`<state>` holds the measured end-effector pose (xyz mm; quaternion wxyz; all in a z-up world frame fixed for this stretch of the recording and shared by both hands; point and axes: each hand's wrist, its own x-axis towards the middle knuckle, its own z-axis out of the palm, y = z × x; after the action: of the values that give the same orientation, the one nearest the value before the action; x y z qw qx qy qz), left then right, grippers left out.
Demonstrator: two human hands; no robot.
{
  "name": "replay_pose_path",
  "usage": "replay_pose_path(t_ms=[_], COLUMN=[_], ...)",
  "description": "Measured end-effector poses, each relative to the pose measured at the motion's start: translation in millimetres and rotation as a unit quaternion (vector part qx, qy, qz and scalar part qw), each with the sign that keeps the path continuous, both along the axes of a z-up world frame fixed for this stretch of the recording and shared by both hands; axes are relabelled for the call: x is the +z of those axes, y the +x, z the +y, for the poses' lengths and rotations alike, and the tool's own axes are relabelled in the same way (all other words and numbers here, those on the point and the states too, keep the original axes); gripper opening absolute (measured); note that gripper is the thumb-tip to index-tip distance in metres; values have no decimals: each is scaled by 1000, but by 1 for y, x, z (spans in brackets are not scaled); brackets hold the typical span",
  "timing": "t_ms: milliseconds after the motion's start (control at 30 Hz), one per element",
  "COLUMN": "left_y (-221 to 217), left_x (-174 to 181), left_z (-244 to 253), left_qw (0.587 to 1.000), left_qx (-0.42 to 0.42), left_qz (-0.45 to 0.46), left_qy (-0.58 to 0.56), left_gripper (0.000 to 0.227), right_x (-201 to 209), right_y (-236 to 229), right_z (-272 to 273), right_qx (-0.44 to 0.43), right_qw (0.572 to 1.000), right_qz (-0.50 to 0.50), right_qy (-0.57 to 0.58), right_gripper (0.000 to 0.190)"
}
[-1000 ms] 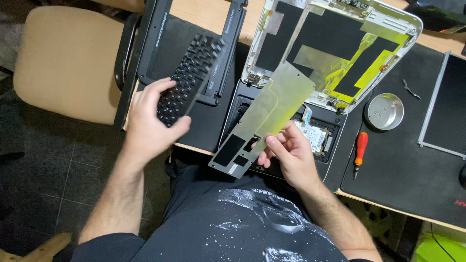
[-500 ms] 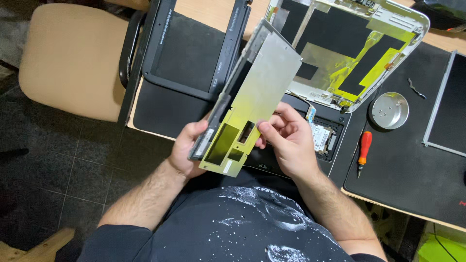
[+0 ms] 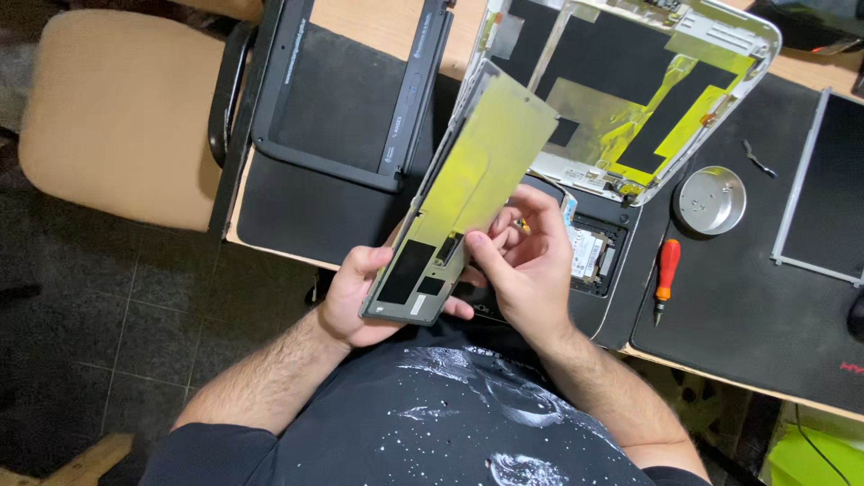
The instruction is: The person disassembles a white laptop by removing the keyboard, a metal shield, and the back cover using a screwdriver. They place the removed parts on the desk.
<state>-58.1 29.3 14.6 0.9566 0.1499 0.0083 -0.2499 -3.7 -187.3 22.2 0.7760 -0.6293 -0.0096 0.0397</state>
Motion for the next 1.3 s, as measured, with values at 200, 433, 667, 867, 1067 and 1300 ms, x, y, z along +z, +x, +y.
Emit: replay_pose_path(t_ms=[200, 433, 667, 867, 1067, 1300], left_y=[-8, -13, -14, 6, -6, -20], left_x=[-1, -39, -21, 49, 121, 140], left_z=[-5, -3, 32, 88, 140, 180], left_qw=[1000, 997, 980, 851, 550, 373], left_qx=[-20, -25, -63, -22, -25, -111], left_qz=[-5, -57, -85, -199, -65, -22], left_qy=[6, 47, 170, 486, 832, 921], left_gripper=[84, 81, 102, 132, 115, 131], right_x=[28, 35, 11, 48, 46, 2], right_y=[-13, -18, -2, 25, 85, 123], right_z=[12, 17, 8, 11, 56, 111], right_qx=[15, 46, 125, 250, 261, 238], right_qw=[999, 993, 990, 940, 691, 570], right_qz=[-17, -20, -54, -136, -460, -508], right_qy=[33, 105, 21, -190, -493, -600], right_gripper=[99, 105, 99, 64, 18, 60])
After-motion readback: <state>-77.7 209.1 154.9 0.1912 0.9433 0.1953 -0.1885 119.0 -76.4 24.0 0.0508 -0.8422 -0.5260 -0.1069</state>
